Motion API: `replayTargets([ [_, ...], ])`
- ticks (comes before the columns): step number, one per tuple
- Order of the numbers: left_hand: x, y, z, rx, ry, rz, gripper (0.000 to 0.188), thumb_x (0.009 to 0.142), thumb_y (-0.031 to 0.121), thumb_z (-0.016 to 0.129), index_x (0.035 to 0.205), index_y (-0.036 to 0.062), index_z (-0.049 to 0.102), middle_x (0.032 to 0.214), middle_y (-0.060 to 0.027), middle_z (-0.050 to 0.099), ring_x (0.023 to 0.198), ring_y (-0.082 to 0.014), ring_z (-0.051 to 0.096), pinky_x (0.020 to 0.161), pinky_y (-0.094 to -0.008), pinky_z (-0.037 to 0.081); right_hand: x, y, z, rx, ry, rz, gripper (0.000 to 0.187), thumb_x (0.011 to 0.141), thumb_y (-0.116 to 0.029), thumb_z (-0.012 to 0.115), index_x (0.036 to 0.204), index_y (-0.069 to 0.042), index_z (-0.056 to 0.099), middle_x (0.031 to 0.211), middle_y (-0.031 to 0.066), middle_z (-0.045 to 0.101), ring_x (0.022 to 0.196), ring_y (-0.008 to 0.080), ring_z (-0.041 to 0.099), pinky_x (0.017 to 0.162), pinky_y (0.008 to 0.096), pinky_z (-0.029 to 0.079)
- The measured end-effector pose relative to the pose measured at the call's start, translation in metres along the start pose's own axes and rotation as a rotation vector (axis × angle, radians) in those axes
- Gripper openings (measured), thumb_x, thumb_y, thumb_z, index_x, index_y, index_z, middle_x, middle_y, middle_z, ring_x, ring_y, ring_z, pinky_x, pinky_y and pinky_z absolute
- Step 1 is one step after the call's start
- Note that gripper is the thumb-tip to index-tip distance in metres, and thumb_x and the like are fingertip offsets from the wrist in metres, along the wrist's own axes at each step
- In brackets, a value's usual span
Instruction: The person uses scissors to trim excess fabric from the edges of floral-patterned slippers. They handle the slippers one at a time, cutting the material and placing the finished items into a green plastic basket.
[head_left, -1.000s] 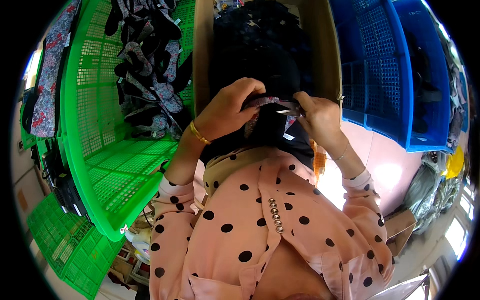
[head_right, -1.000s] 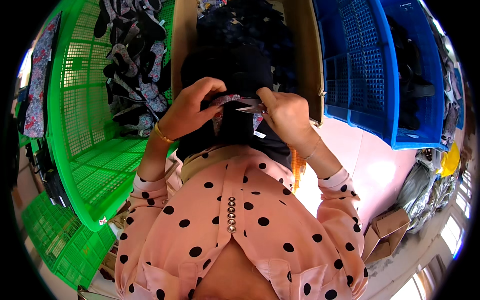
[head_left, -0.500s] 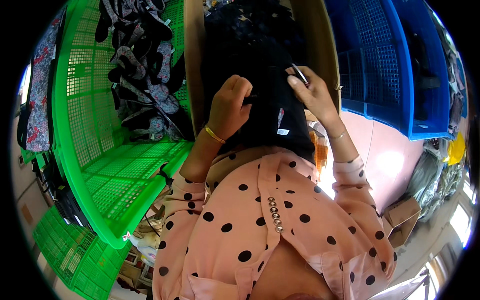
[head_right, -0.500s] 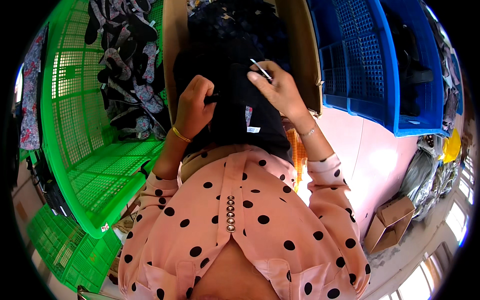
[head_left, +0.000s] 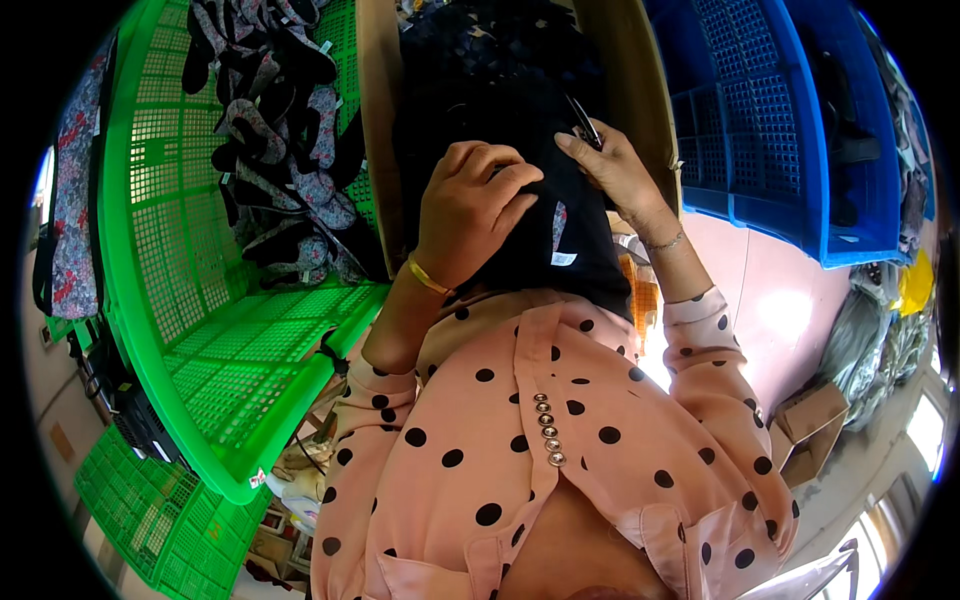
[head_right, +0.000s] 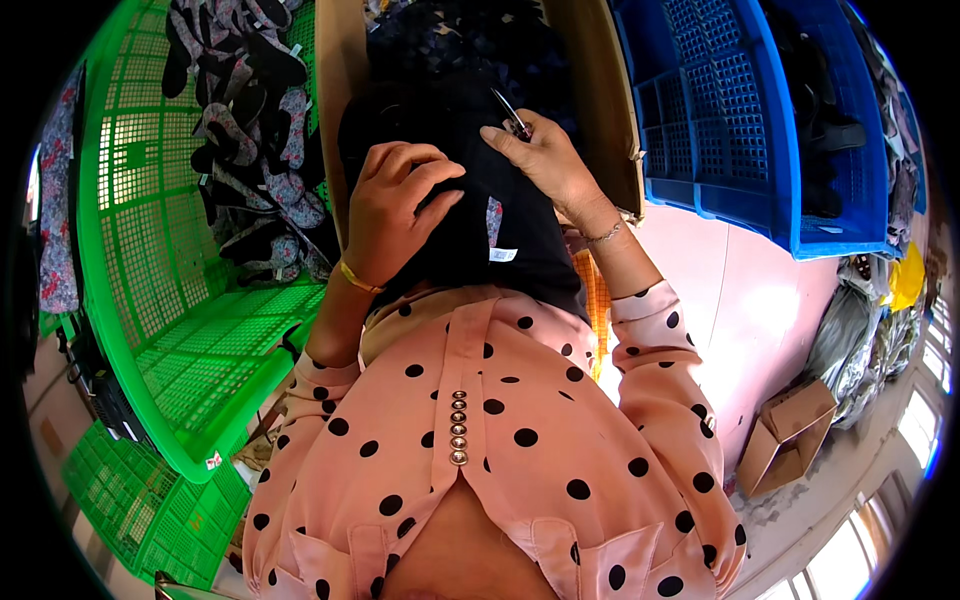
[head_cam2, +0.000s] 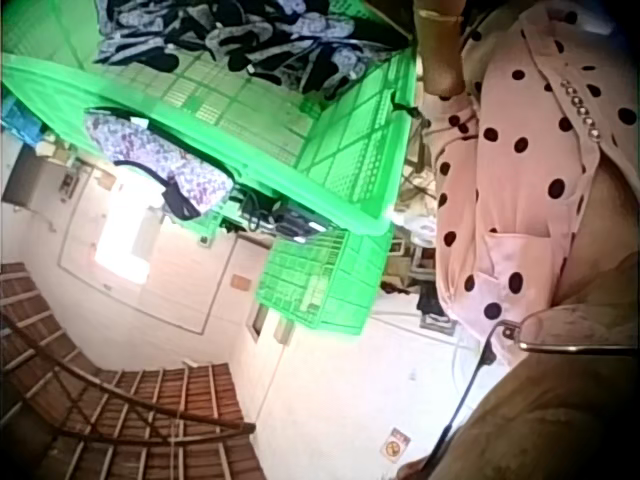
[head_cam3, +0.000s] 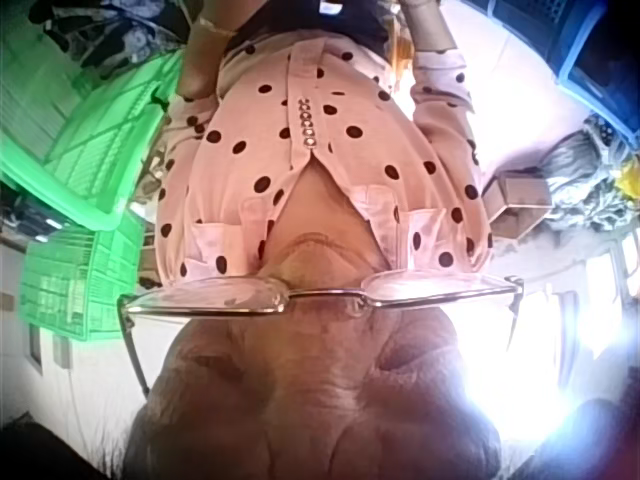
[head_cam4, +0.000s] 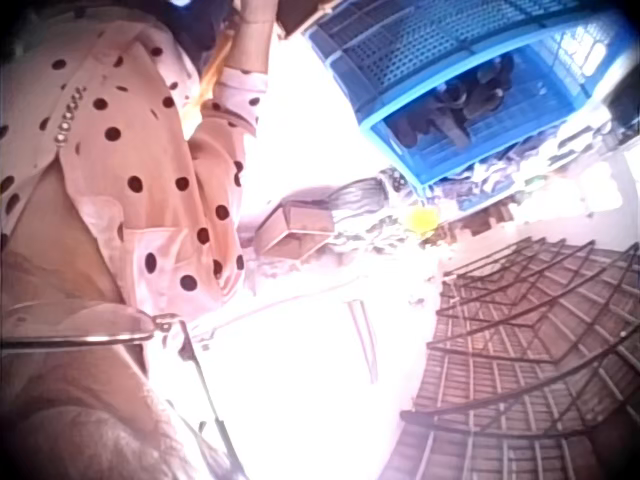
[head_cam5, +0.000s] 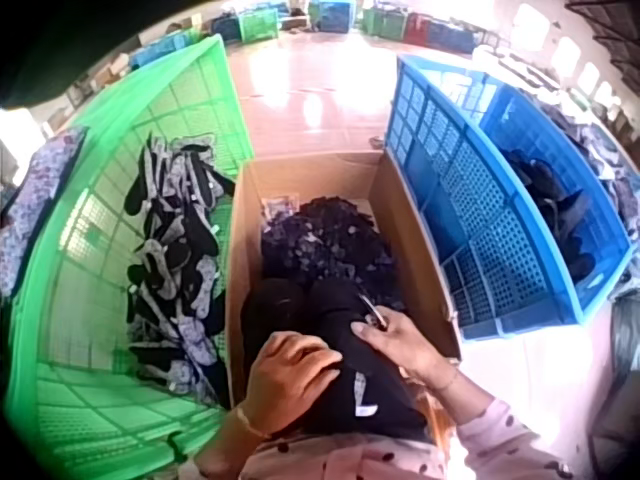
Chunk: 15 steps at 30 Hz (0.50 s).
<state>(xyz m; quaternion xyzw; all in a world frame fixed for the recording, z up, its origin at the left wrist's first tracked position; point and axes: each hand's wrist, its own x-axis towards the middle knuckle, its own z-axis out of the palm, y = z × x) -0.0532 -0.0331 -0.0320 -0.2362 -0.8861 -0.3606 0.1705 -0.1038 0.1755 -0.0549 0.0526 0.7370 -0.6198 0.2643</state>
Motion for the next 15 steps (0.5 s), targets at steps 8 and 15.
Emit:
replayTargets([
  [8,-0.018,-0.016,-0.005,-0.043,0.154,-0.166,0.019,0.069,0.003,0.079,0.079,0.0115,0.065,0.085,-0.0017,0.066,0.086,-0.0231,0.059,0.076,-0.0337,0.049,-0.006,0.009,-0.008,0.228,-0.032,-0.017,0.021,0.091,-0.024,0.071,0.093,-0.009,0.056,0.062,-0.0111,0.037,0.049,-0.0006,0.033,0.045,0.0181,0.024],
  [15,-0.021,-0.013,-0.009,0.014,0.158,-0.135,0.023,0.075,0.008,0.079,0.095,0.0095,0.069,0.088,-0.0028,0.067,0.090,-0.0242,0.059,0.076,-0.0333,0.049,-0.006,0.017,-0.014,0.356,-0.076,-0.004,0.022,0.091,-0.020,0.070,0.103,-0.007,0.058,0.062,-0.0114,0.036,0.047,-0.0004,0.029,0.043,0.0193,0.021],
])
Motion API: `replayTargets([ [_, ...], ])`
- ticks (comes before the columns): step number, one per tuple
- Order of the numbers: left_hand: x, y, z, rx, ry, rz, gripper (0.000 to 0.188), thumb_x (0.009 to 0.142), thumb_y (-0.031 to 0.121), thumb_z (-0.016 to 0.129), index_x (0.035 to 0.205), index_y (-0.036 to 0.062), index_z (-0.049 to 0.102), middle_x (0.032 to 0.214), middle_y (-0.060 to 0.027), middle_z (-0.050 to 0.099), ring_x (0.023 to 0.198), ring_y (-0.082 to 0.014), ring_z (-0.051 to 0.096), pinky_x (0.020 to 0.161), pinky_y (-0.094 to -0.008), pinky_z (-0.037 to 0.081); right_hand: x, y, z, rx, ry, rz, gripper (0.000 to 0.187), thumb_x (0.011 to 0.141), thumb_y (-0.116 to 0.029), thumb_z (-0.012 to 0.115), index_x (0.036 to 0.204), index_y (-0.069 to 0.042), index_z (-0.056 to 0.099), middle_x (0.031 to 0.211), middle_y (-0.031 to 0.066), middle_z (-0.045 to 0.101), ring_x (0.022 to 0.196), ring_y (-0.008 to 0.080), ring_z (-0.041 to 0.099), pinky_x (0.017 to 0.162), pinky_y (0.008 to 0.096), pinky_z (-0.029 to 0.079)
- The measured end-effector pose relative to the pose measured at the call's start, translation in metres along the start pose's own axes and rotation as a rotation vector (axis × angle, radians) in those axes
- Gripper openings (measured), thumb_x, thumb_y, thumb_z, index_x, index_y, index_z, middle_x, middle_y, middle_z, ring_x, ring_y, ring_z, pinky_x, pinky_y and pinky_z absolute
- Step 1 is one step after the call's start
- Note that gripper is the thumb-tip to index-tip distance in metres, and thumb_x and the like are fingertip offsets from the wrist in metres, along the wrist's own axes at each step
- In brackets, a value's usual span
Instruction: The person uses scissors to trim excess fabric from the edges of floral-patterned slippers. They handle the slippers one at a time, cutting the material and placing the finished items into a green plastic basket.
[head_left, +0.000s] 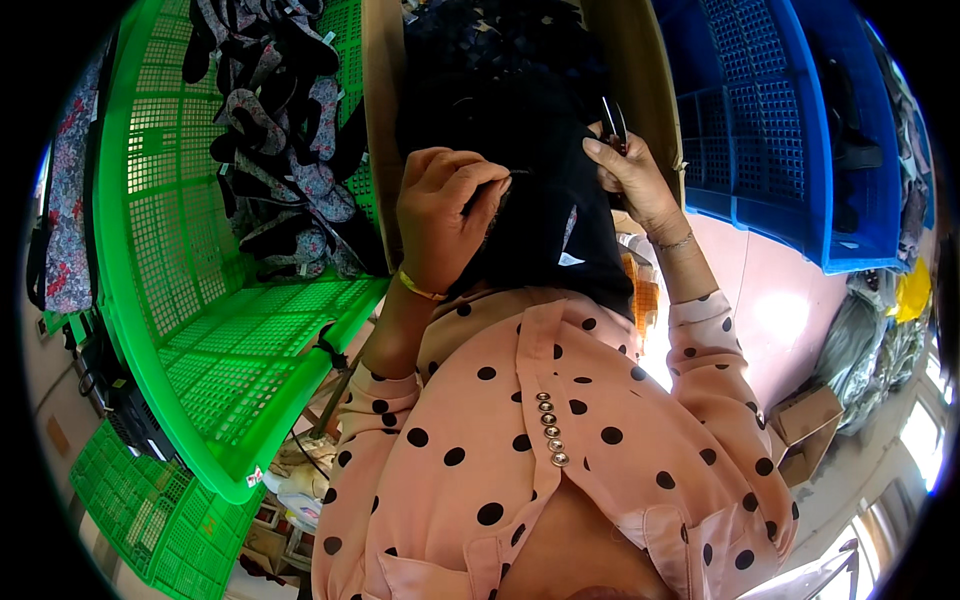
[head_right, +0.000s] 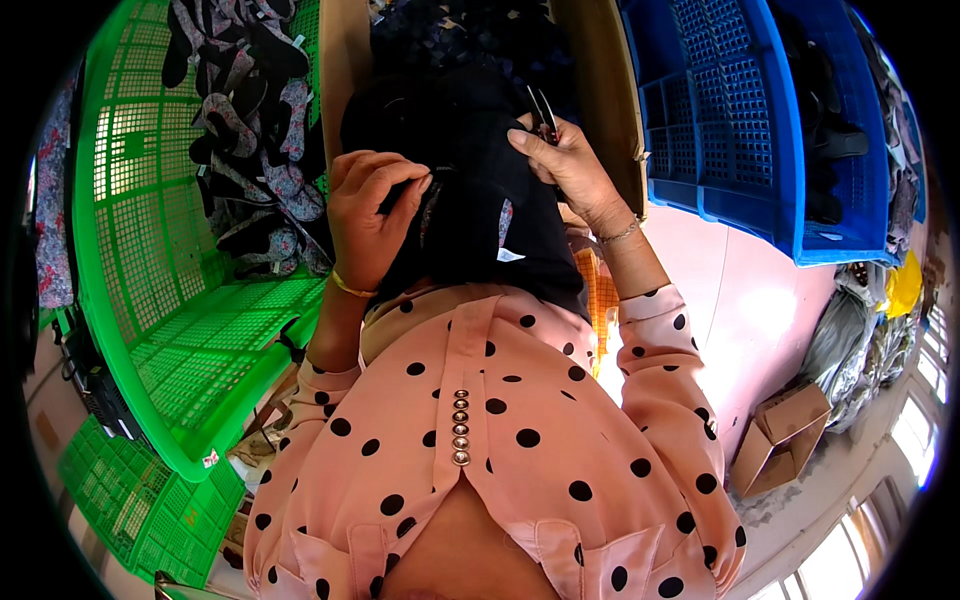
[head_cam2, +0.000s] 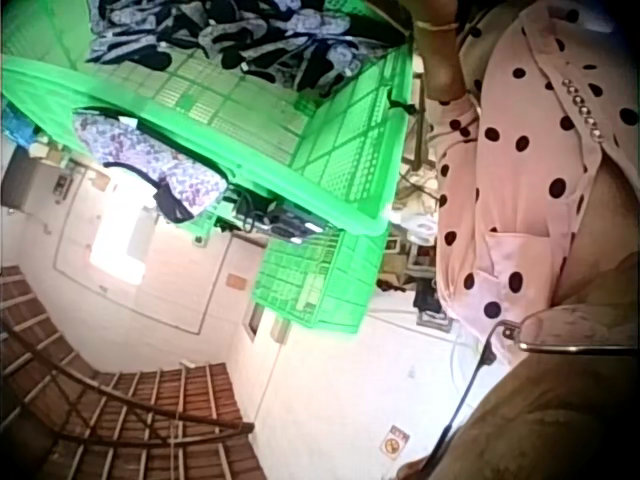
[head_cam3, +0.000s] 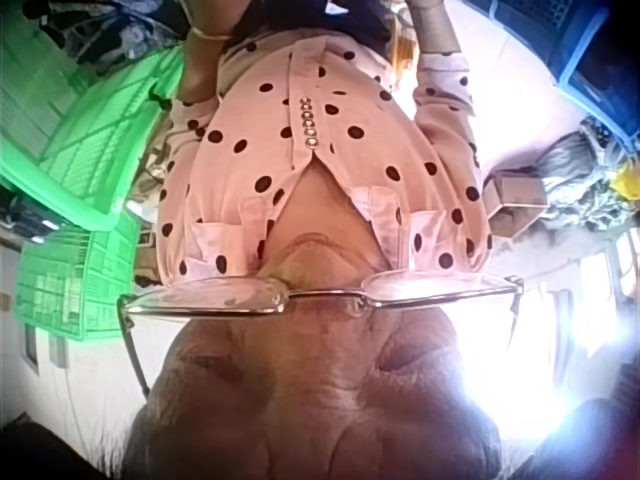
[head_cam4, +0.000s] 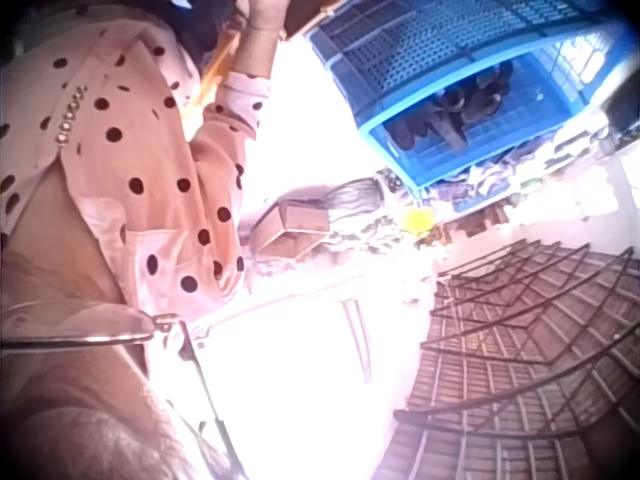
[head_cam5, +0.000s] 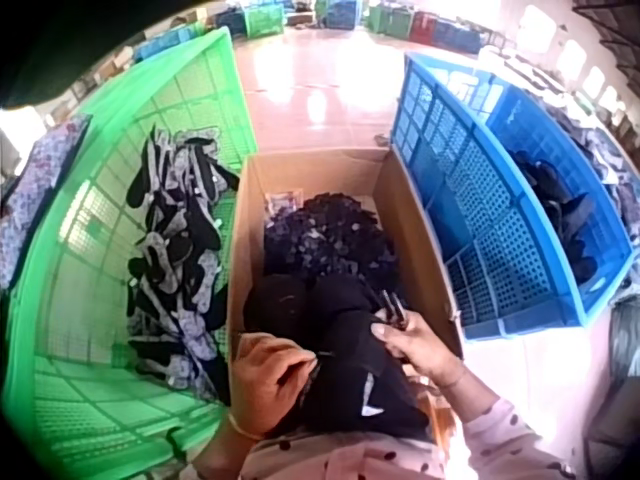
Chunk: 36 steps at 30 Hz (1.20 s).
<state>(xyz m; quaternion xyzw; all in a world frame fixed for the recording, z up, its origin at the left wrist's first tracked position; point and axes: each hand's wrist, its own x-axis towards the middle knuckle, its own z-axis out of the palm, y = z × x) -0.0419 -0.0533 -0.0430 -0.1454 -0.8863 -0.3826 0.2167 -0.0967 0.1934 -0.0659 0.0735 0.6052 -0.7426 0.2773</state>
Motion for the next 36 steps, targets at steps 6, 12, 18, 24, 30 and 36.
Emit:
replayTargets([
  [6,-0.005,-0.006,0.003,-0.572,-0.450,-0.436,0.045,0.085,0.022,0.076,0.120,0.0012,0.056,0.093,-0.0070,0.068,0.091,-0.0134,0.063,0.078,-0.0267,0.052,-0.003,0.009,-0.008,0.353,0.032,-0.056,0.020,0.092,-0.017,0.068,0.106,-0.007,0.058,0.060,-0.0114,0.034,0.045,0.0008,0.026,0.043,0.0189,0.021],
  [12,0.013,0.016,-0.005,-1.266,-0.297,-0.850,0.019,0.093,0.021,0.068,0.100,0.0047,0.060,0.082,0.0022,0.062,0.070,-0.0021,0.054,0.062,-0.0162,0.044,0.002,-0.026,0.013,0.067,0.059,-0.177,0.029,0.099,-0.027,0.058,0.118,-0.005,0.058,0.063,-0.0055,0.048,0.048,0.0018,0.031,0.045,0.0186,0.024],
  [18,0.031,0.030,-0.022,-1.188,0.122,-0.924,0.014,0.100,0.022,0.057,0.103,0.0079,0.059,0.084,0.0049,0.058,0.068,-0.0004,0.051,0.059,-0.0145,0.041,-0.060,-0.038,0.036,-0.605,0.064,-0.417,0.059,0.082,-0.043,0.075,0.122,-0.002,0.059,0.081,0.0073,0.065,0.073,0.0128,0.062,0.070,0.0271,0.050],
  [24,0.030,0.051,-0.028,-1.378,0.235,-0.983,0.023,0.102,0.020,0.052,0.121,0.0060,0.055,0.098,0.0010,0.064,0.082,-0.0071,0.062,0.074,-0.0233,0.052,-0.086,-0.032,0.055,-0.885,0.091,-0.721,0.056,0.068,-0.017,0.085,0.118,-0.001,0.063,0.099,0.0153,0.070,0.084,0.0263,0.071,0.074,0.0300,0.055],
  [30,0.003,0.049,-0.018,-1.129,0.012,-0.717,0.034,0.090,0.012,0.069,0.119,0.0020,0.053,0.107,-0.0075,0.062,0.096,-0.0186,0.062,0.085,-0.0303,0.051,-0.098,-0.019,0.053,-0.712,0.122,-0.522,0.035,0.080,-0.002,0.073,0.114,0.001,0.064,0.090,0.0130,0.071,0.077,0.0165,0.070,0.069,0.0256,0.054],
  [36,-0.016,0.048,-0.011,-0.184,-0.249,-0.071,0.068,0.065,0.030,0.089,0.117,0.0002,0.057,0.112,-0.0205,0.060,0.103,-0.0368,0.058,0.092,-0.0466,0.046,-0.097,-0.002,0.066,-0.553,0.181,-0.442,0.022,0.088,-0.004,0.069,0.108,0.003,0.064,0.085,0.0075,0.068,0.076,0.0080,0.061,0.070,0.0233,0.049],
])
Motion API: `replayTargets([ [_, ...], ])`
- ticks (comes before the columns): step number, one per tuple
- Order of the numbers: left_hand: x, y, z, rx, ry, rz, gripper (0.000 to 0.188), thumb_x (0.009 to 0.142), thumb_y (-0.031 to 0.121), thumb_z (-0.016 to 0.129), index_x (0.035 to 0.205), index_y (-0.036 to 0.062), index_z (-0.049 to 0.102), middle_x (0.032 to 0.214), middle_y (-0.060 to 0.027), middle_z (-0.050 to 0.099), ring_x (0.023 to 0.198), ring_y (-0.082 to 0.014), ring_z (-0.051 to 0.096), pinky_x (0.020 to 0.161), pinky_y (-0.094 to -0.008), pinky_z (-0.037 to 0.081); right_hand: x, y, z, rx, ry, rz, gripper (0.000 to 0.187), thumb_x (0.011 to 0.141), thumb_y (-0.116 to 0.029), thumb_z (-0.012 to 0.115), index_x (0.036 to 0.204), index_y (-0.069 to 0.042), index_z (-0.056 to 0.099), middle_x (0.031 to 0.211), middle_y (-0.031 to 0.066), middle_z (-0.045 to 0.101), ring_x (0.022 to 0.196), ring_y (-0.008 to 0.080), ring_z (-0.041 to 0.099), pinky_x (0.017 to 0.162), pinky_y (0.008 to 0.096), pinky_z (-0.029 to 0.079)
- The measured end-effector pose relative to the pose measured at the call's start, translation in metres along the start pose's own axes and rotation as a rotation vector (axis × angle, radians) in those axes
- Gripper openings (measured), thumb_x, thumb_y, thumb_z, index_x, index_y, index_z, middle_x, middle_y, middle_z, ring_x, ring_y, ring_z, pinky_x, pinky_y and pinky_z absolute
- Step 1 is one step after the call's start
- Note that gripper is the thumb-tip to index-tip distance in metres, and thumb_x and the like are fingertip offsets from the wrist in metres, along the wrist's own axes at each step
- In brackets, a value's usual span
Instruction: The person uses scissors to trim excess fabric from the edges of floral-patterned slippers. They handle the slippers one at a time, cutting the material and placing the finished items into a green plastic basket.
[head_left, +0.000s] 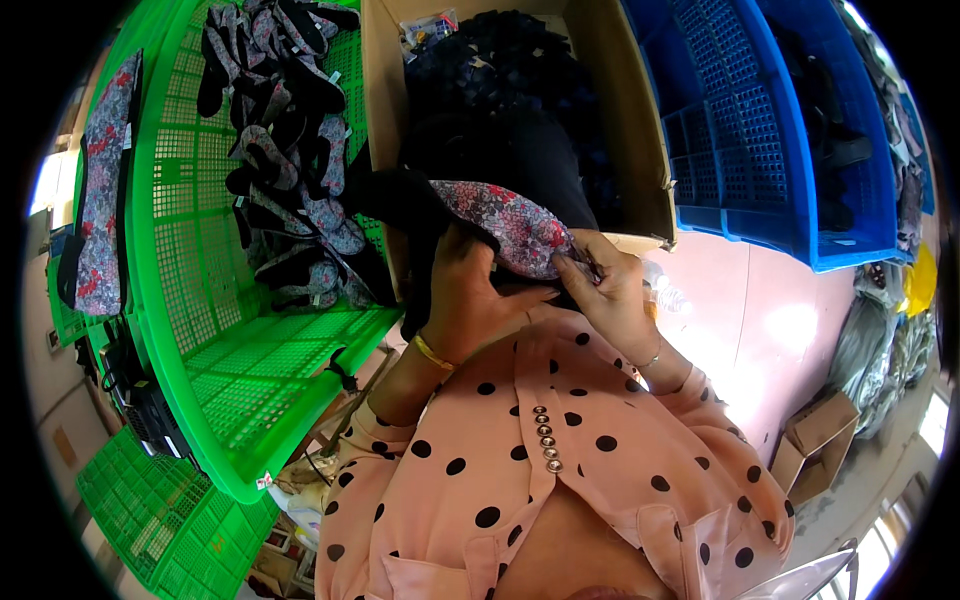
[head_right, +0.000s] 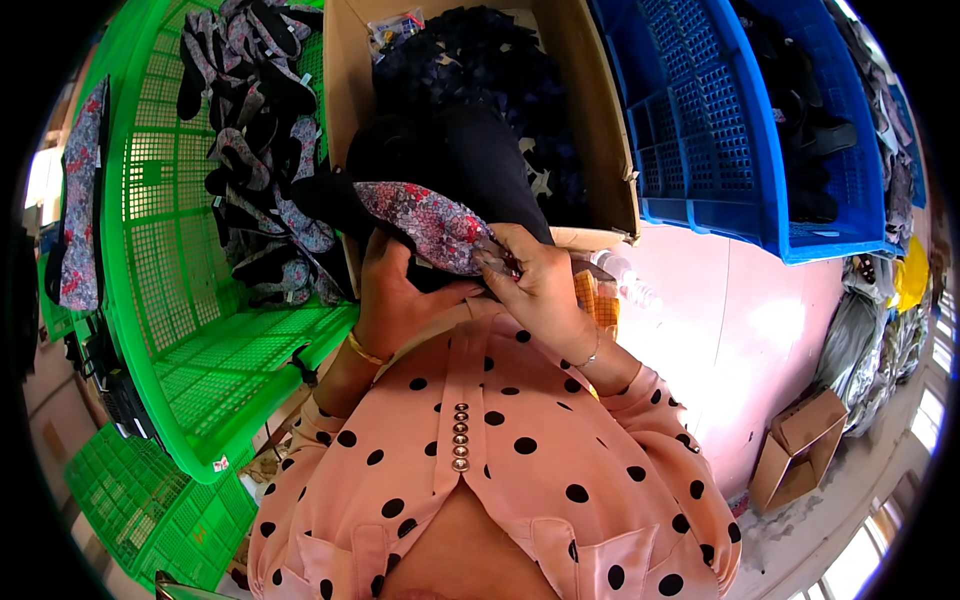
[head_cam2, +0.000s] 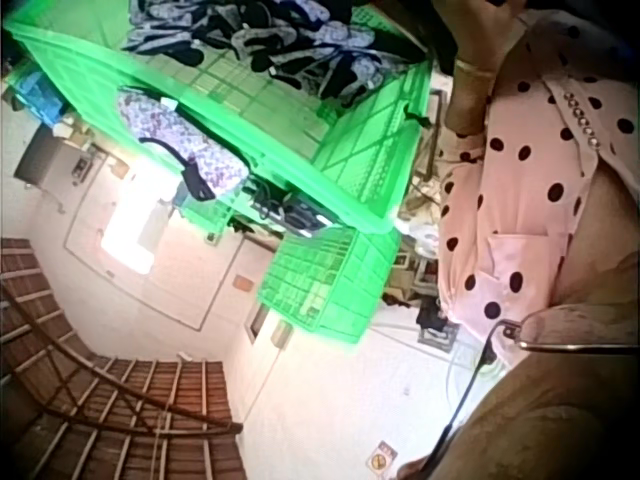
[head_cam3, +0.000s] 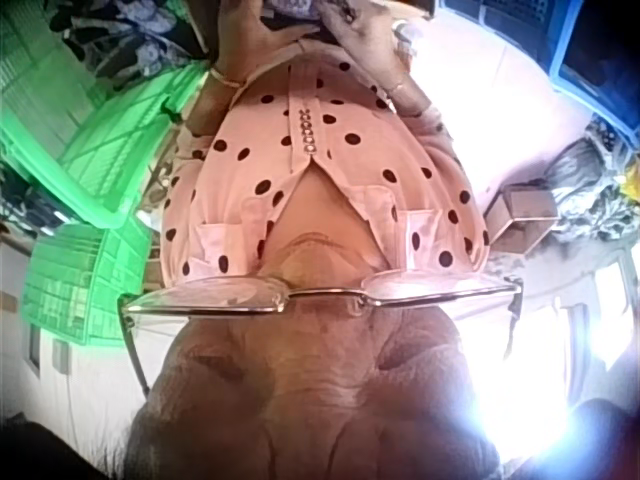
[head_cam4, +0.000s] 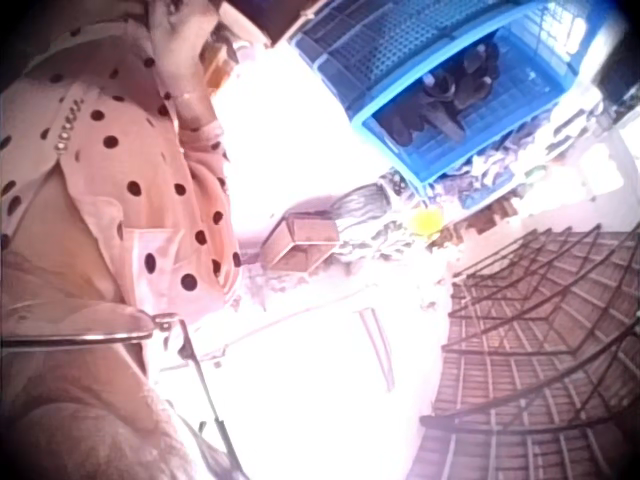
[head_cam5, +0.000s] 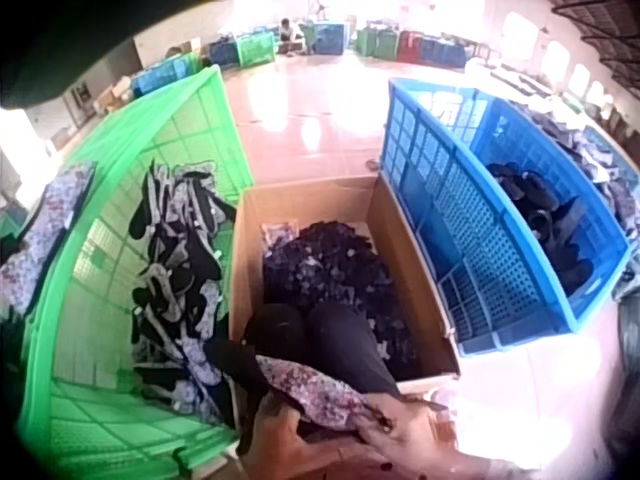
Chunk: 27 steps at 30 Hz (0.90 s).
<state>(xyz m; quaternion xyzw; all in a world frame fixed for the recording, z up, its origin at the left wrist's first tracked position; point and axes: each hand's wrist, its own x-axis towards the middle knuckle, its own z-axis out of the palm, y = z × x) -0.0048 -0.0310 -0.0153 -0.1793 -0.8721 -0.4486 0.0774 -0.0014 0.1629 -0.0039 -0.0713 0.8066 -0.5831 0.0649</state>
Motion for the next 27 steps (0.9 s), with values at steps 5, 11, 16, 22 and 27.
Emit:
replayTargets([
  [5,-0.004,0.006,0.023,0.176,0.102,0.002,0.078,0.057,0.041,0.091,0.114,-0.0009,0.057,0.110,-0.0228,0.058,0.101,-0.0439,0.055,0.089,-0.0509,0.045,0.005,-0.001,0.007,-0.003,0.046,0.083,0.016,0.089,-0.006,0.068,0.102,0.002,0.064,0.074,0.0067,0.065,0.067,0.0064,0.057,0.062,0.0243,0.048],
  [11,0.033,-0.006,0.000,-0.080,-0.152,-0.268,0.049,0.068,0.035,0.085,0.085,0.0006,0.056,0.079,-0.0179,0.060,0.072,-0.0320,0.059,0.063,-0.0406,0.045,0.035,0.014,-0.004,0.267,0.063,0.314,0.016,0.090,-0.013,0.071,0.086,0.001,0.064,0.068,-0.0050,0.050,0.065,0.0041,0.041,0.056,0.0236,0.037],
  [16,0.057,-0.014,-0.018,-0.976,-0.280,-0.648,0.020,0.091,0.010,0.067,0.103,-0.0059,0.065,0.094,-0.0045,0.069,0.081,-0.0078,0.063,0.076,-0.0250,0.053,0.071,0.014,-0.033,0.408,-0.113,0.476,0.033,0.098,-0.030,0.060,0.092,0.002,0.064,0.061,-0.0044,0.050,0.062,0.0062,0.049,0.057,0.0218,0.038],
  [22,0.052,-0.004,-0.015,-1.339,0.128,-0.850,0.015,0.090,0.008,0.066,0.096,-0.0057,0.067,0.093,-0.0107,0.071,0.079,-0.0150,0.069,0.072,-0.0261,0.056,0.068,0.011,-0.032,0.078,0.052,-0.045,0.045,0.093,-0.042,0.063,0.098,0.002,0.064,0.071,0.0062,0.066,0.069,0.0108,0.057,0.061,0.0243,0.045],
  [27,0.046,-0.001,-0.015,-1.392,0.173,-0.906,0.013,0.092,0.010,0.064,0.097,-0.0016,0.067,0.096,-0.0109,0.071,0.083,-0.0151,0.068,0.076,-0.0274,0.055,0.053,-0.004,-0.014,-0.285,0.010,-0.132,0.041,0.078,-0.036,0.080,0.095,-0.002,0.064,0.072,0.0135,0.064,0.061,0.0241,0.064,0.058,0.0306,0.050],
])
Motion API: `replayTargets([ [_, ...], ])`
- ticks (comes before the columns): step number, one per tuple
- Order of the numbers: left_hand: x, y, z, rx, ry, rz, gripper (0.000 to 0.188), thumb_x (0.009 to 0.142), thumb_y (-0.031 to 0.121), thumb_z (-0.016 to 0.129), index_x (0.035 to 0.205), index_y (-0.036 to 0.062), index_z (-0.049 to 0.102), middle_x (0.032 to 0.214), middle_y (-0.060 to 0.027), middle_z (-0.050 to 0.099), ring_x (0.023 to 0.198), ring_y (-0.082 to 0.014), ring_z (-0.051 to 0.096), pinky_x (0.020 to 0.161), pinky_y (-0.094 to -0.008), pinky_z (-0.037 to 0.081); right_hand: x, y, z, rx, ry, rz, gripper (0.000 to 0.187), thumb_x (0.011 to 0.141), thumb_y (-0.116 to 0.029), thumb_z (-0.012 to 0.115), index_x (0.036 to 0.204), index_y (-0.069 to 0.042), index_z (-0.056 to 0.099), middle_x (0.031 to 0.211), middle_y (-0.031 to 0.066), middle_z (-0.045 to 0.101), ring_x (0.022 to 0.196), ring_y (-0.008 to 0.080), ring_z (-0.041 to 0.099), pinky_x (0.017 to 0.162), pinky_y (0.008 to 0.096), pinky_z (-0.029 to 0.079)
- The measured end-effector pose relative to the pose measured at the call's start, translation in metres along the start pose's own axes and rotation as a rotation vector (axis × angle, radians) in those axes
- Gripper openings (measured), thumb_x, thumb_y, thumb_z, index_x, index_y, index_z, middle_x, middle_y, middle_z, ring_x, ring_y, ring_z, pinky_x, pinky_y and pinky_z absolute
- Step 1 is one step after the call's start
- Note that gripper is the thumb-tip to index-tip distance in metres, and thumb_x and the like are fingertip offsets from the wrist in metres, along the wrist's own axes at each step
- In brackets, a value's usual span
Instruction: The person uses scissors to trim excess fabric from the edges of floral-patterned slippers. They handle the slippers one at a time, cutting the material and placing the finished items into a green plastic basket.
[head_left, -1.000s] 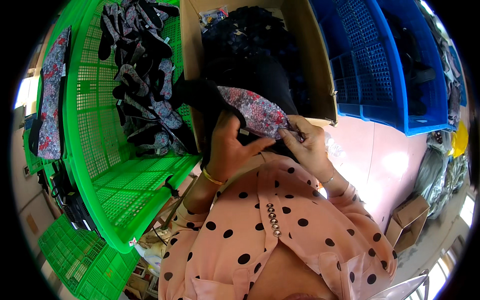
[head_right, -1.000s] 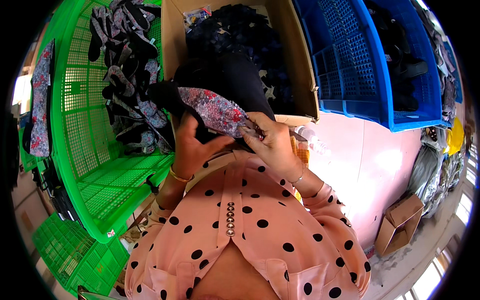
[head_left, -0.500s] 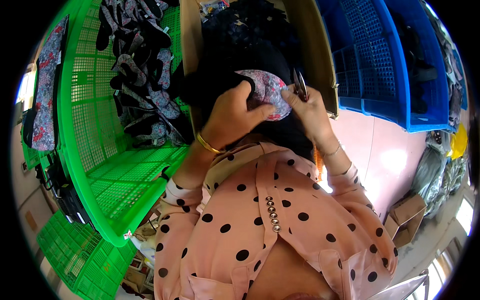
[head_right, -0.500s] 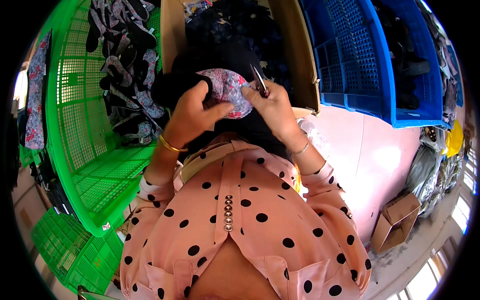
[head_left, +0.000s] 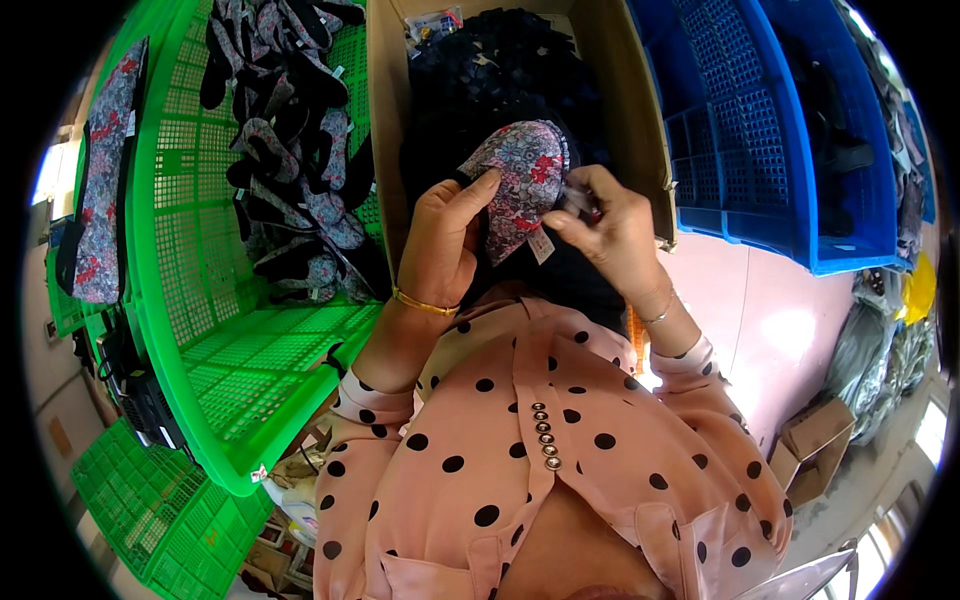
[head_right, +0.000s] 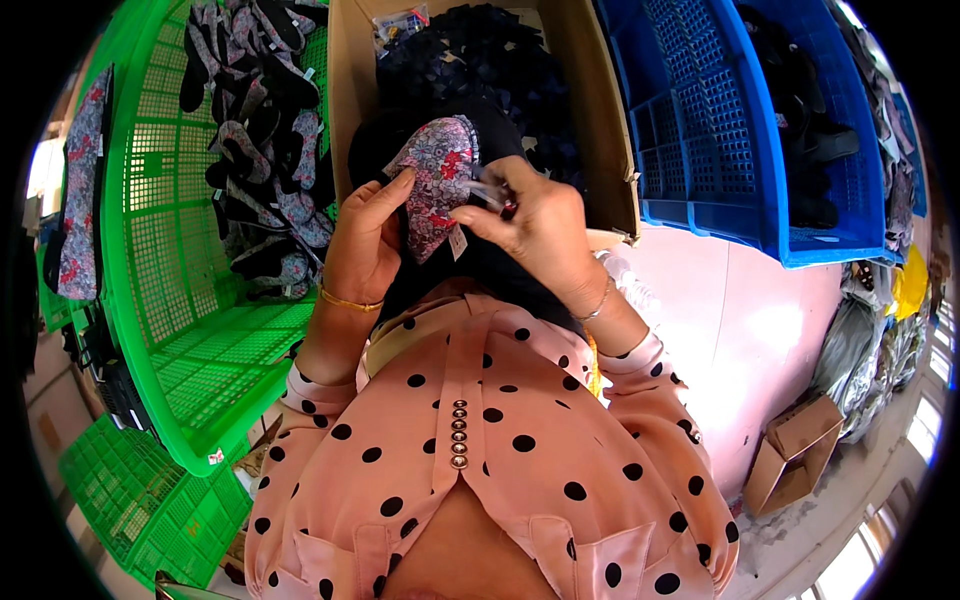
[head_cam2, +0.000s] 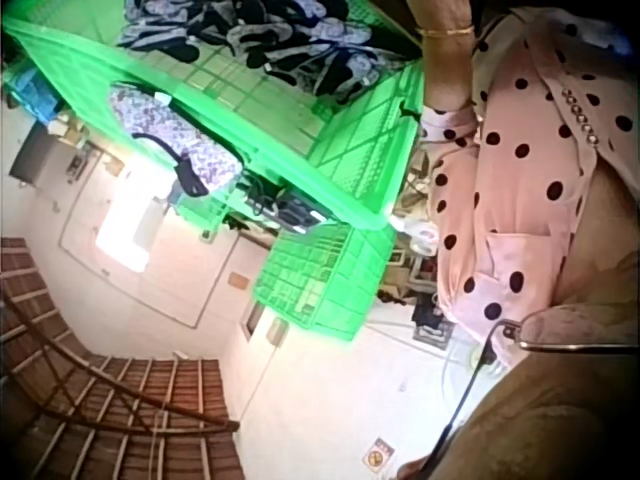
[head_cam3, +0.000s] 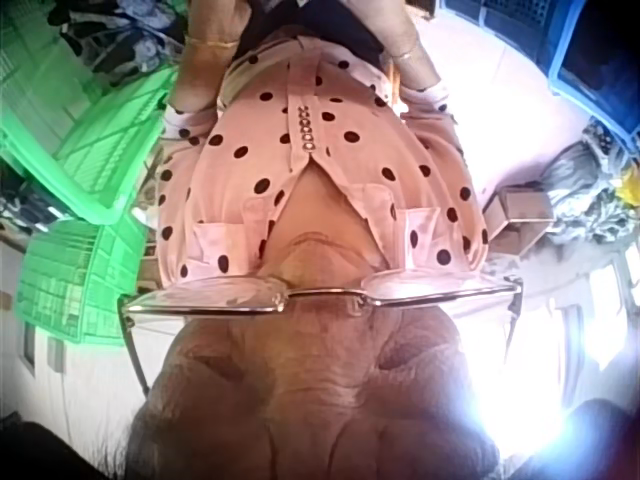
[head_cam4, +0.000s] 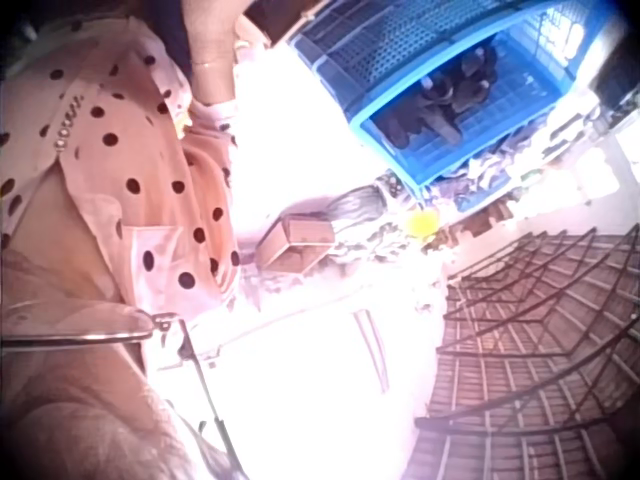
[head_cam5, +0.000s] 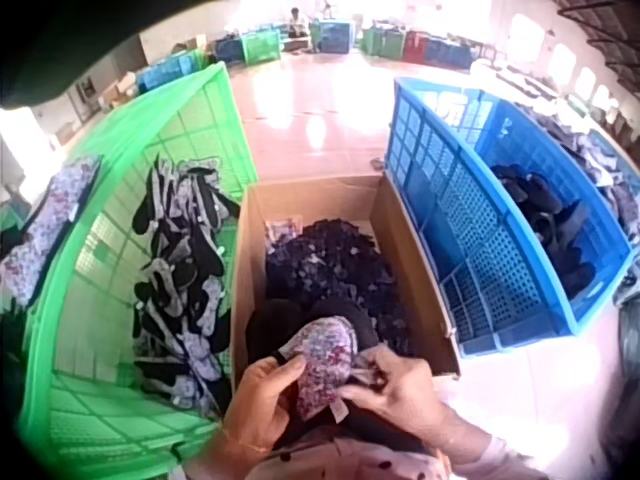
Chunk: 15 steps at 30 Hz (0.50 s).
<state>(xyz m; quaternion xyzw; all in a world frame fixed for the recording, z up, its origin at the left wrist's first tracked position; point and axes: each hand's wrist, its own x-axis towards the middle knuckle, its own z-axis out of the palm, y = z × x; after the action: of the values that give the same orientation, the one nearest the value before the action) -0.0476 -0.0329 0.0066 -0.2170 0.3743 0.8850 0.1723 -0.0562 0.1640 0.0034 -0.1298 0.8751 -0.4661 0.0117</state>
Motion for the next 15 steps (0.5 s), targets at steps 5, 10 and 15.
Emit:
replayTargets([
  [5,0.004,-0.004,-0.009,-0.070,-0.021,0.033,0.018,0.096,0.013,0.060,0.104,-0.0012,0.066,0.101,-0.0105,0.070,0.088,-0.0168,0.068,0.081,-0.0302,0.054,-0.003,0.007,0.013,0.262,0.023,0.005,0.020,0.090,-0.019,0.071,0.089,-0.001,0.061,0.065,0.0104,0.060,0.054,0.0138,0.058,0.052,0.0266,0.046],
  [10,-0.002,-0.002,-0.013,-0.150,-0.028,0.070,0.024,0.098,0.017,0.056,0.117,0.0025,0.064,0.111,-0.0088,0.069,0.100,-0.0198,0.066,0.088,-0.0355,0.053,0.004,0.023,-0.008,1.001,0.153,0.391,0.022,0.100,-0.021,0.053,0.084,-0.006,0.054,0.060,-0.0047,0.042,0.048,0.0021,0.031,0.044,0.0193,0.020],
  [15,-0.002,-0.001,-0.011,-0.218,-0.022,0.039,0.027,0.099,0.018,0.055,0.122,0.0042,0.061,0.113,-0.0081,0.068,0.101,-0.0197,0.066,0.089,-0.0365,0.053,-0.001,0.028,-0.007,0.461,0.271,0.071,0.031,0.103,-0.031,0.047,0.095,-0.003,0.055,0.065,-0.0004,0.050,0.057,0.0069,0.044,0.054,0.0208,0.037],
])
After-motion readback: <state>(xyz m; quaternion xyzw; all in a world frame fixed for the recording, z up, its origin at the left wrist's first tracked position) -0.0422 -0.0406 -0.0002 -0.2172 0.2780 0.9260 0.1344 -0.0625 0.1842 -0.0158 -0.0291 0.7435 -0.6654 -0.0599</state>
